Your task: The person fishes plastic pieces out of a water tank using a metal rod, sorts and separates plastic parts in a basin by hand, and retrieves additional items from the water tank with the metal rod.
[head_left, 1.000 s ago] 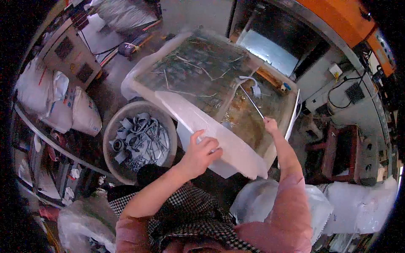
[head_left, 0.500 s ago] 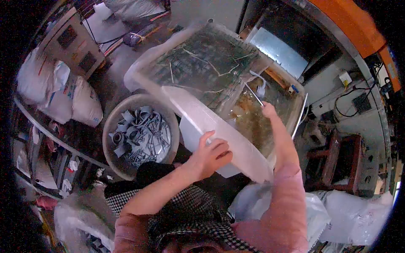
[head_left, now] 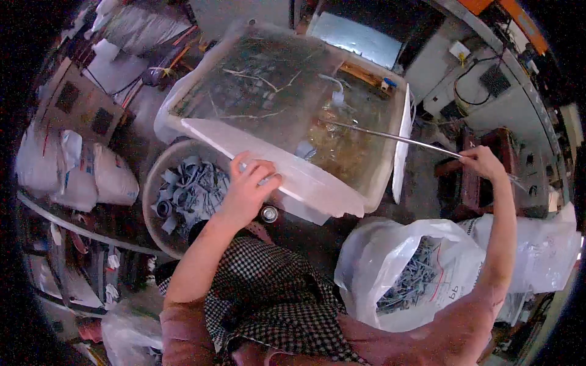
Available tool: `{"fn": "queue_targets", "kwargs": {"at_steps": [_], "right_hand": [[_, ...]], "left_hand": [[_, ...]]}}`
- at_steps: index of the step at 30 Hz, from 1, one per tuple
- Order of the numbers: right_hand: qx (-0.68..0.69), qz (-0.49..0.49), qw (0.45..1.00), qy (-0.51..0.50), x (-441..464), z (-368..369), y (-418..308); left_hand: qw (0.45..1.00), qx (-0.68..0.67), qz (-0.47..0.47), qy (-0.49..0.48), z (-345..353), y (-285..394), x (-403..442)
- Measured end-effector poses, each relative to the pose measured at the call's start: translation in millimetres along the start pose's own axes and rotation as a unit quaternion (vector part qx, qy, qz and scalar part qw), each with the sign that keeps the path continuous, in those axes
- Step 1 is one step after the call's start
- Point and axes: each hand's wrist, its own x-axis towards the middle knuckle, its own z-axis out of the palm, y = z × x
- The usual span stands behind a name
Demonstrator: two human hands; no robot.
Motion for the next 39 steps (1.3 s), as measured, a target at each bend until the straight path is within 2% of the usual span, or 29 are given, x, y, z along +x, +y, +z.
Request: {"fn": "queue_targets", "kwargs": {"at_steps": [4, 5, 6, 8, 10, 12, 22, 24, 27, 28, 30, 31, 33, 34, 36, 39], "right_hand": [[0.053, 0.011, 0.997, -0.063, -36.3, -7.3, 21.9], [0.085, 0.044, 0.991, -0.098, -40.9, -7.3, 19.4], [0.087, 0.047, 0.99, -0.098, -40.3, -0.8, 22.5], [0.072, -0.03, 0.994, -0.077, -33.6, 17.5, 26.2], [0.088, -0.017, 0.992, -0.092, -30.2, 33.0, 17.6], [0.161, -0.009, 0.984, -0.076, -24.3, 53.7, 15.1], [0.098, 0.044, 0.987, -0.121, -43.8, 8.9, 31.6], [0.151, -0.014, 0.982, -0.116, -38.7, 23.4, 31.9], [0.167, -0.032, 0.981, -0.09, -29.9, 54.7, 20.2], [0.177, 0.029, 0.978, -0.104, -27.9, 63.8, 10.7], [0.191, -0.043, 0.977, -0.089, -12.2, 101.4, 19.8], [0.19, -0.045, 0.977, -0.088, -7.6, 113.1, 16.5], [0.152, -0.139, 0.979, -0.01, -4.1, 127.3, -0.5], [0.153, -0.14, 0.978, -0.014, -1.5, 129.4, -11.2], [0.114, -0.042, 0.987, -0.103, 6.9, 127.7, -34.7], [0.115, -0.051, 0.988, -0.086, 33.1, 148.4, -32.6]], "left_hand": [[1.0, -0.002, -0.003, -0.011, 1.5, 2.6, 0.4], [1.0, -0.001, -0.004, -0.01, 3.0, 3.1, 1.4], [1.0, -0.002, -0.001, -0.011, 4.1, 4.3, 1.6], [1.0, 0.012, -0.013, 0.009, 6.3, 6.5, 2.0], [1.0, 0.01, -0.011, 0.009, 6.3, 7.2, 1.7], [1.0, 0.012, -0.012, 0.009, 4.3, 6.1, 0.7], [1.0, 0.006, -0.012, 0.015, 5.7, 2.2, -1.7], [1.0, 0.004, -0.009, 0.014, 7.5, 4.6, -0.7], [1.0, 0.012, -0.016, 0.01, 6.2, 7.9, 1.3], [1.0, 0.017, -0.018, 0.001, 6.9, 7.8, 0.3], [1.0, 0.022, -0.02, -0.008, 8.2, 6.3, -2.2], [1.0, 0.015, -0.02, -0.008, 9.1, 5.7, -4.0], [1.0, 0.006, -0.024, -0.01, 8.9, 5.4, -7.4], [1.0, 0.009, -0.024, -0.011, 8.5, 6.2, -8.7], [1.0, 0.011, -0.023, -0.015, 7.8, 9.3, -10.1], [0.999, 0.019, -0.03, -0.024, 2.8, 12.0, -10.6]]}}
